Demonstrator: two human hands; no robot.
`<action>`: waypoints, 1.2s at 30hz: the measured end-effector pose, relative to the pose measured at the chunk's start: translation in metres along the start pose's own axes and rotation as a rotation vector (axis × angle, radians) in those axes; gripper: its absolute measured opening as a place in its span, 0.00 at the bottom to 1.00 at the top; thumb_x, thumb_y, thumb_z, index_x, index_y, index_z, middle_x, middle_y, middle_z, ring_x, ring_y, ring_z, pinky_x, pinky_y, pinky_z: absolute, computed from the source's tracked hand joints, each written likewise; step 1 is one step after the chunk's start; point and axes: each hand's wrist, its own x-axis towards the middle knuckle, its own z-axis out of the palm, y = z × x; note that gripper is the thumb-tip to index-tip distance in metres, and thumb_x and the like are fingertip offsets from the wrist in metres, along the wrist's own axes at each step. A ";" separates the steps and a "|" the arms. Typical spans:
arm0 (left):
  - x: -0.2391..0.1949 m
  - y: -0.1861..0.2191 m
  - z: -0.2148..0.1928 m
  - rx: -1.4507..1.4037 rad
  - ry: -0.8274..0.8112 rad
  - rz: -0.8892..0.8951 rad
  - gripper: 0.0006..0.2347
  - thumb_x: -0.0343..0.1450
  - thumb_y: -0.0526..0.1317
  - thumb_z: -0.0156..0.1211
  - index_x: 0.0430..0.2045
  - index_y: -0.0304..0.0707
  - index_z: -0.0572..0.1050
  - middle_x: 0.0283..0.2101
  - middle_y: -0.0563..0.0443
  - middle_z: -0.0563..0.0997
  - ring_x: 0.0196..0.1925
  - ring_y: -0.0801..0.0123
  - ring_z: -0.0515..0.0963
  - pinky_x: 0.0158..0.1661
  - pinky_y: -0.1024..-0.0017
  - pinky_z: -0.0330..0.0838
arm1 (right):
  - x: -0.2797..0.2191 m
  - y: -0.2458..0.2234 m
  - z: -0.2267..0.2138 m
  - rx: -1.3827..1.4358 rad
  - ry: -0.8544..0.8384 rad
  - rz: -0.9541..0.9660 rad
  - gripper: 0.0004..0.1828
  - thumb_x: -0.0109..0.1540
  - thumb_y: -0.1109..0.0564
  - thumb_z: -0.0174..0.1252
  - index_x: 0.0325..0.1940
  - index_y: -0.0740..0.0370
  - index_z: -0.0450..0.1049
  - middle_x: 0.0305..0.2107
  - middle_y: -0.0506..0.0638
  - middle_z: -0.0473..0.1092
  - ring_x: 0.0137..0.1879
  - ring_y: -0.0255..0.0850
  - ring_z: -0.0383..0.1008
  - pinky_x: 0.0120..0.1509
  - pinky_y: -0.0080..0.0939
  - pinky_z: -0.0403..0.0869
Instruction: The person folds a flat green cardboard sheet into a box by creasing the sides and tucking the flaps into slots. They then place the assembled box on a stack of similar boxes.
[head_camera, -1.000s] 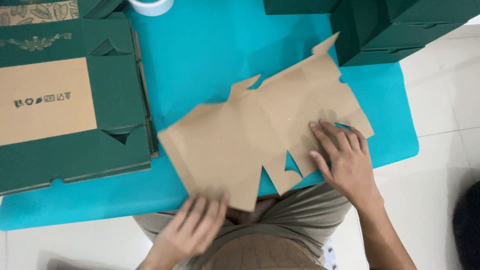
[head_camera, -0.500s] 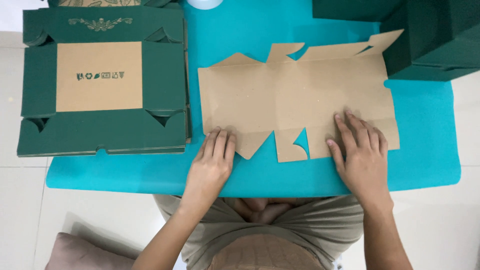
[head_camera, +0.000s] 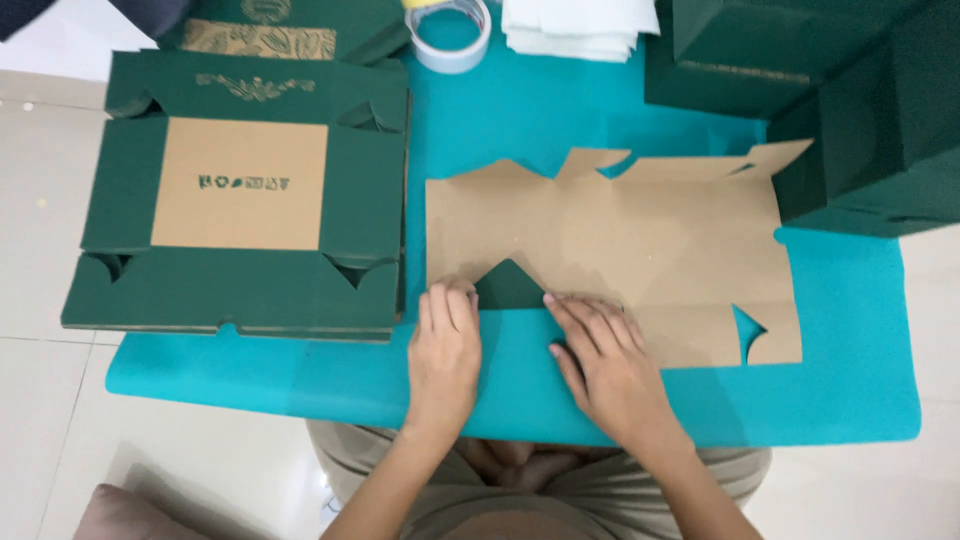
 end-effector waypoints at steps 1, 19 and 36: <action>-0.003 0.001 0.003 0.003 0.010 -0.004 0.05 0.78 0.35 0.48 0.32 0.38 0.67 0.33 0.50 0.67 0.34 0.65 0.70 0.31 0.74 0.70 | -0.001 -0.001 0.003 -0.004 0.006 -0.009 0.26 0.67 0.49 0.47 0.69 0.60 0.62 0.58 0.51 0.66 0.63 0.46 0.65 0.67 0.48 0.63; -0.037 0.012 -0.008 0.126 -0.160 0.109 0.18 0.74 0.39 0.45 0.59 0.50 0.69 0.60 0.50 0.71 0.63 0.66 0.71 0.55 0.51 0.59 | -0.002 -0.016 0.021 -0.182 0.077 0.076 0.25 0.67 0.49 0.46 0.68 0.58 0.64 0.53 0.48 0.68 0.63 0.43 0.66 0.66 0.45 0.67; -0.042 0.016 -0.005 0.195 -0.190 0.045 0.19 0.72 0.44 0.48 0.59 0.45 0.68 0.61 0.50 0.70 0.66 0.69 0.68 0.57 0.57 0.50 | 0.008 -0.038 0.025 -0.210 0.090 0.052 0.23 0.66 0.50 0.46 0.64 0.57 0.69 0.55 0.50 0.70 0.60 0.41 0.71 0.64 0.41 0.68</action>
